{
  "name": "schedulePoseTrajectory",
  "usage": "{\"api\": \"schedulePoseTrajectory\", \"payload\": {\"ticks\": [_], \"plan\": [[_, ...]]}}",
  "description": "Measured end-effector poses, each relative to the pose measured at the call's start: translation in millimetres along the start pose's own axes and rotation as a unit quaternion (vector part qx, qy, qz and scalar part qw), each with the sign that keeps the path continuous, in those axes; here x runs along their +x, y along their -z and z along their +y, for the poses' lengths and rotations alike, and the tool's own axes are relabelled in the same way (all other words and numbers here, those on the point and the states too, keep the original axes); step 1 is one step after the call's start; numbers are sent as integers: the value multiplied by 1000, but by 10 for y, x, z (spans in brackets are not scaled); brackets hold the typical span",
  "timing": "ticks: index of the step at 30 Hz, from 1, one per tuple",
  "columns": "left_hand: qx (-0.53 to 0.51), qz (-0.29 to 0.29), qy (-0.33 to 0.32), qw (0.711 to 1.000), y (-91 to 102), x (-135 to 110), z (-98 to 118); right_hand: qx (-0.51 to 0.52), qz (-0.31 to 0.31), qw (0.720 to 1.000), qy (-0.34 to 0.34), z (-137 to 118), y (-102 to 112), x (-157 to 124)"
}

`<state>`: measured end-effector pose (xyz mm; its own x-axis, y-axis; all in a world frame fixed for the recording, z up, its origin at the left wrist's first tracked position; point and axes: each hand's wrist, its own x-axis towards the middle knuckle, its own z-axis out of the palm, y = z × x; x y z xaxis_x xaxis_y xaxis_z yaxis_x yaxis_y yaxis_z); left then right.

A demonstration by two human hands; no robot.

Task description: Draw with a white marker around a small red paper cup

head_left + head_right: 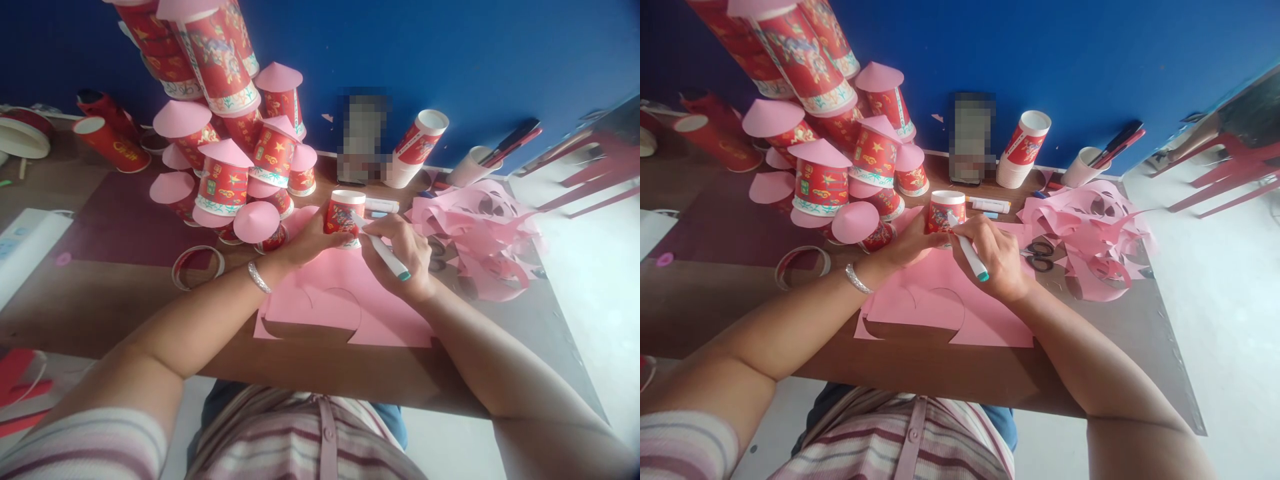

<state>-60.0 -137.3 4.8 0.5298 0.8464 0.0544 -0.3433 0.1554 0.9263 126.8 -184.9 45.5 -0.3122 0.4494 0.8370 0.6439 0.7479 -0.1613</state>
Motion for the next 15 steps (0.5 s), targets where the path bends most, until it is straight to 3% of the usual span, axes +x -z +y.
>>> {"api": "schedulePoseTrajectory", "payload": {"ticks": [15], "plan": [[-7, -2, -10, 1000, -10, 4, 49, -12, -11, 1000, 4, 33, -21, -27]]}}
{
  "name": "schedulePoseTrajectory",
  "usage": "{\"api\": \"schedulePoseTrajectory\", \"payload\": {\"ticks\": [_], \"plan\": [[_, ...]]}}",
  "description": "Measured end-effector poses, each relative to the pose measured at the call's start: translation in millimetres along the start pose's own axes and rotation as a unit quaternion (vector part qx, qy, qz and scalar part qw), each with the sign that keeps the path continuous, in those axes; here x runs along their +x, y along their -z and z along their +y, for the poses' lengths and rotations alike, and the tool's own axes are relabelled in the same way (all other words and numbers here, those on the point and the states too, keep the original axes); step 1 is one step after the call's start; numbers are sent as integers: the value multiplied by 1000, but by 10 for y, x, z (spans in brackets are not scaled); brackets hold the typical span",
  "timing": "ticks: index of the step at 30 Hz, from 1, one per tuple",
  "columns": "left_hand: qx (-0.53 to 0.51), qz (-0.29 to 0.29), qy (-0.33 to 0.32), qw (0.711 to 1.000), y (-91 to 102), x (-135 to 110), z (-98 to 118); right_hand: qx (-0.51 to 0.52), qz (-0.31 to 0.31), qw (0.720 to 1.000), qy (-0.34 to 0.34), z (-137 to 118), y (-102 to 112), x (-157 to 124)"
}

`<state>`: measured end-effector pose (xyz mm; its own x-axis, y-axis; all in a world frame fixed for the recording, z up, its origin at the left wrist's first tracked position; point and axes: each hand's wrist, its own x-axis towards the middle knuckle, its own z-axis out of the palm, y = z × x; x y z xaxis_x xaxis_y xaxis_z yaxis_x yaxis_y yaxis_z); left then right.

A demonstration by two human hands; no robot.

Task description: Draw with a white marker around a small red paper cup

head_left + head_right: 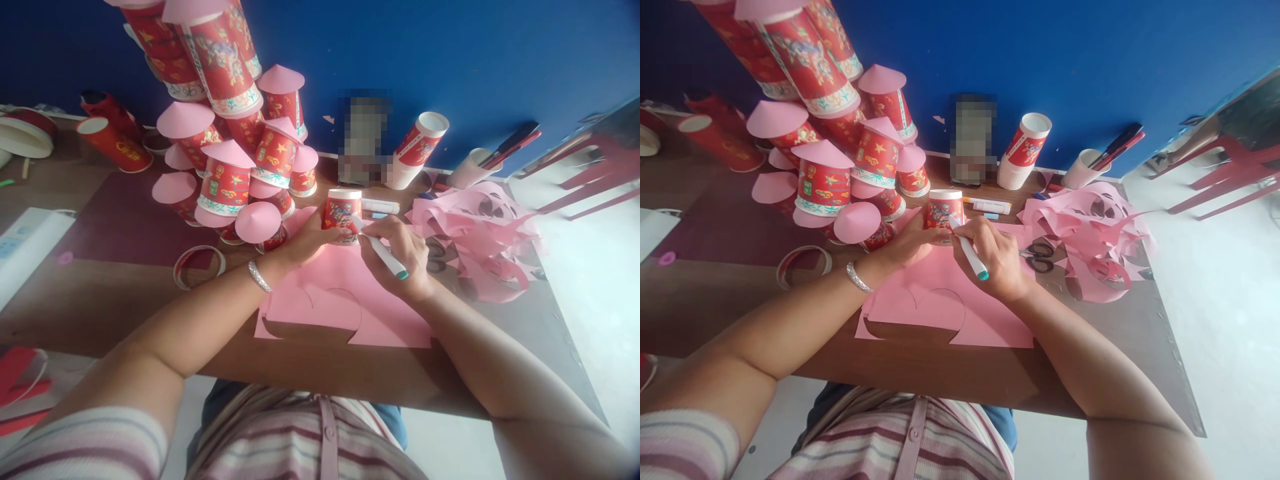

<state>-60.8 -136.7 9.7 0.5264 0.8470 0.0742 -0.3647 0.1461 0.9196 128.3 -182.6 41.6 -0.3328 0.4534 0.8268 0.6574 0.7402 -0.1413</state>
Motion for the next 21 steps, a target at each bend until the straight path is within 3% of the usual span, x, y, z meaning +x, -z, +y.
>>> {"api": "schedulePoseTrajectory", "payload": {"ticks": [21], "plan": [[0, -1, -30, 1000, 17, 8, -5, -19, 8, 1000, -5, 12, -5, -8]]}}
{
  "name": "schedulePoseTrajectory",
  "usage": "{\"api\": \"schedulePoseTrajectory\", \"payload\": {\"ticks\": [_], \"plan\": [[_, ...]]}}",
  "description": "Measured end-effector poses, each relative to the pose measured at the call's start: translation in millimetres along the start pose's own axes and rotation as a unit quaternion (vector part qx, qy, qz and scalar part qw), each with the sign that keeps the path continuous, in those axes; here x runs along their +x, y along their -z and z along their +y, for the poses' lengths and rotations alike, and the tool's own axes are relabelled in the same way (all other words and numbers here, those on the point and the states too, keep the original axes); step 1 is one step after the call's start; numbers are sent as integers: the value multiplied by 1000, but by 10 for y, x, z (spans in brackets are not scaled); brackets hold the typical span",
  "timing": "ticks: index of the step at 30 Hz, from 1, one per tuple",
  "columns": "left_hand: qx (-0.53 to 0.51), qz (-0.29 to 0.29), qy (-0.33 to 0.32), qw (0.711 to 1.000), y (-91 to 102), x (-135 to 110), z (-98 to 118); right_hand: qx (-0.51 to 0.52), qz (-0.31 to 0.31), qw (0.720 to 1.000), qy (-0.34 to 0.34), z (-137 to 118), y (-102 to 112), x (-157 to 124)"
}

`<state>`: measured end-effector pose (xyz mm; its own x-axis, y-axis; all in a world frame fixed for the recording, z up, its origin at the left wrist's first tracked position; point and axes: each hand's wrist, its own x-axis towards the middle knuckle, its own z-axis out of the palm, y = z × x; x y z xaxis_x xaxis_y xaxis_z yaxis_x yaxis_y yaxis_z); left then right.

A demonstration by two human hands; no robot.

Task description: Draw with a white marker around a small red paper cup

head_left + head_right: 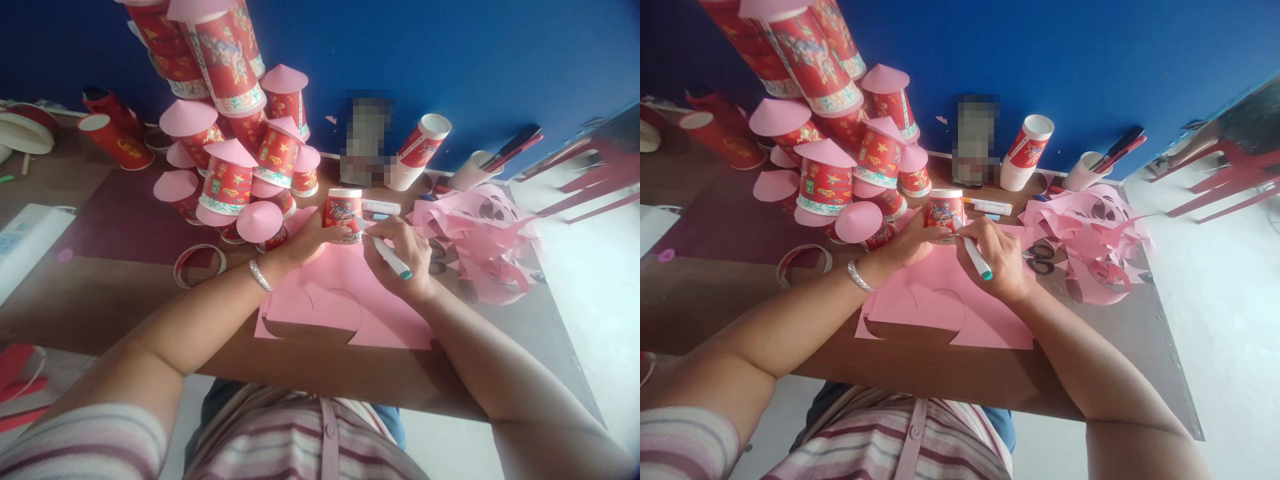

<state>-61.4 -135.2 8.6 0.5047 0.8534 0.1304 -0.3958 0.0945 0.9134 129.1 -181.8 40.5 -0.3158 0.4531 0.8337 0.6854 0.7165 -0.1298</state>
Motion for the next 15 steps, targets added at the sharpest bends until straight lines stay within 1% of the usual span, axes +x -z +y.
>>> {"api": "schedulePoseTrajectory", "payload": {"ticks": [6, 15], "plan": [[5, -7, -3, 1000, 9, 10, -22, 28, 2, 1000, -1, 2, 5, 1], [2, -8, -13, 1000, 42, 14, -66, 8, 8, 1000, 5, 7, -6, 0]]}}
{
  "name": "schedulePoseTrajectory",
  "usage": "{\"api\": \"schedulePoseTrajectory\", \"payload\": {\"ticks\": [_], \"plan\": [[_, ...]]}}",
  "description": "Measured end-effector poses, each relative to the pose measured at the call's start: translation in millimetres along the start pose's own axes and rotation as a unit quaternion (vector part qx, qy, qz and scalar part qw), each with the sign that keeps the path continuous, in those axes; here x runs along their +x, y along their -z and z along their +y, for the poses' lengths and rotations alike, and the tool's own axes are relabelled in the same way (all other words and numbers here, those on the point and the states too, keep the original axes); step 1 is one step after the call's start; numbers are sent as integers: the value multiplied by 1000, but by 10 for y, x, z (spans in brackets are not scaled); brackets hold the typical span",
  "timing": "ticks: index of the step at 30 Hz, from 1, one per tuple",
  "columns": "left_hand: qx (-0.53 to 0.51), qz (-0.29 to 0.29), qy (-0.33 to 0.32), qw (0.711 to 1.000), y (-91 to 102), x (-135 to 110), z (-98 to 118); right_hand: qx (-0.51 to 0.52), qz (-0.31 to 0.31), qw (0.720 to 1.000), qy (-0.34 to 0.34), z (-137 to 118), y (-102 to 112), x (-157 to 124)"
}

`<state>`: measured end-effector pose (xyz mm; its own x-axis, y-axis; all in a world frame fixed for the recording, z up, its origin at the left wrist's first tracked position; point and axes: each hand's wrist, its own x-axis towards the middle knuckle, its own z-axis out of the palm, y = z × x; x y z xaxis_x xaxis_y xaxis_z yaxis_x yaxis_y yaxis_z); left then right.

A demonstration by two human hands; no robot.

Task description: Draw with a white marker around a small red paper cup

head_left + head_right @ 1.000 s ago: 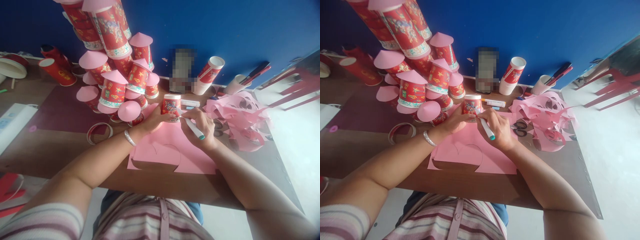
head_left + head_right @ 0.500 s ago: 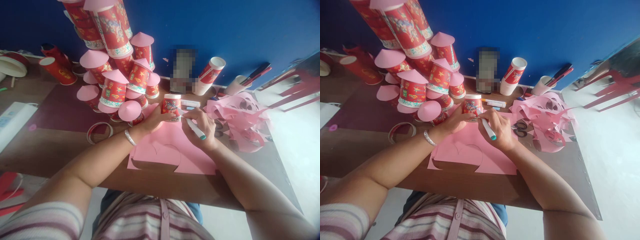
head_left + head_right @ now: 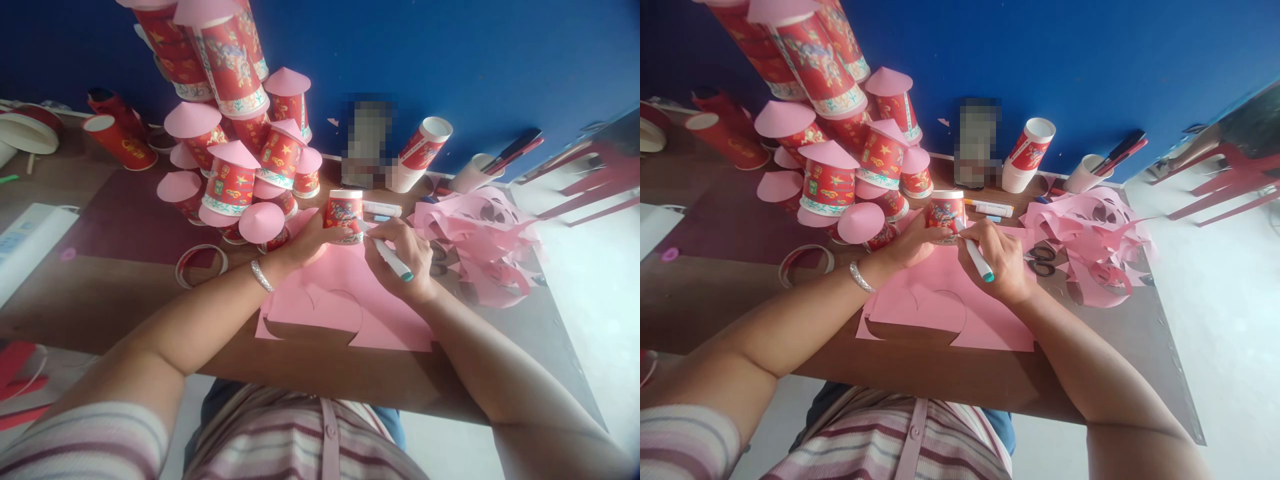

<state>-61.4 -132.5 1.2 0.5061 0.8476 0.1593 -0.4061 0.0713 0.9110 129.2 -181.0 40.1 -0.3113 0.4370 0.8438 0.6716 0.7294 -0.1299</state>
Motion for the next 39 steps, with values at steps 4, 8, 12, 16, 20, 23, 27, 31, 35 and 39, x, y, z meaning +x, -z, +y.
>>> {"api": "schedulePoseTrajectory", "payload": {"ticks": [4, 8, 12, 16, 20, 23, 27, 31, 35, 39], "plan": [[0, 9, 3, 1000, 0, -4, 10, -1, -1, 1000, 0, -1, 3, 2], [-2, -5, -5, 1000, -3, -3, 21, 1, 4, 1000, 0, -12, 33, 15], [-3, 12, -5, 1000, -3, -5, 12, 6, 23, 1000, -12, -27, 70, 32], [21, 23, 3, 1000, -10, -17, 2, 12, 29, 999, -21, -42, 74, 48], [30, 28, 24, 999, -36, -39, 7, 23, 25, 999, 1, -48, 53, 48], [46, 33, 26, 998, -50, -51, 8, 20, 10, 999, 27, -41, 40, 37], [63, 16, 16, 998, -48, -47, 1, 17, 7, 999, 32, -35, 32, 28], [75, 10, 5, 997, -51, -38, 1, 20, 13, 999, 32, -46, 28, 34], [89, 10, -6, 996, -59, -39, 5, -2, 8, 999, 39, -50, 24, 34], [93, 5, -11, 996, -61, -35, -3, 14, 7, 999, 40, -45, 24, 31]]}}
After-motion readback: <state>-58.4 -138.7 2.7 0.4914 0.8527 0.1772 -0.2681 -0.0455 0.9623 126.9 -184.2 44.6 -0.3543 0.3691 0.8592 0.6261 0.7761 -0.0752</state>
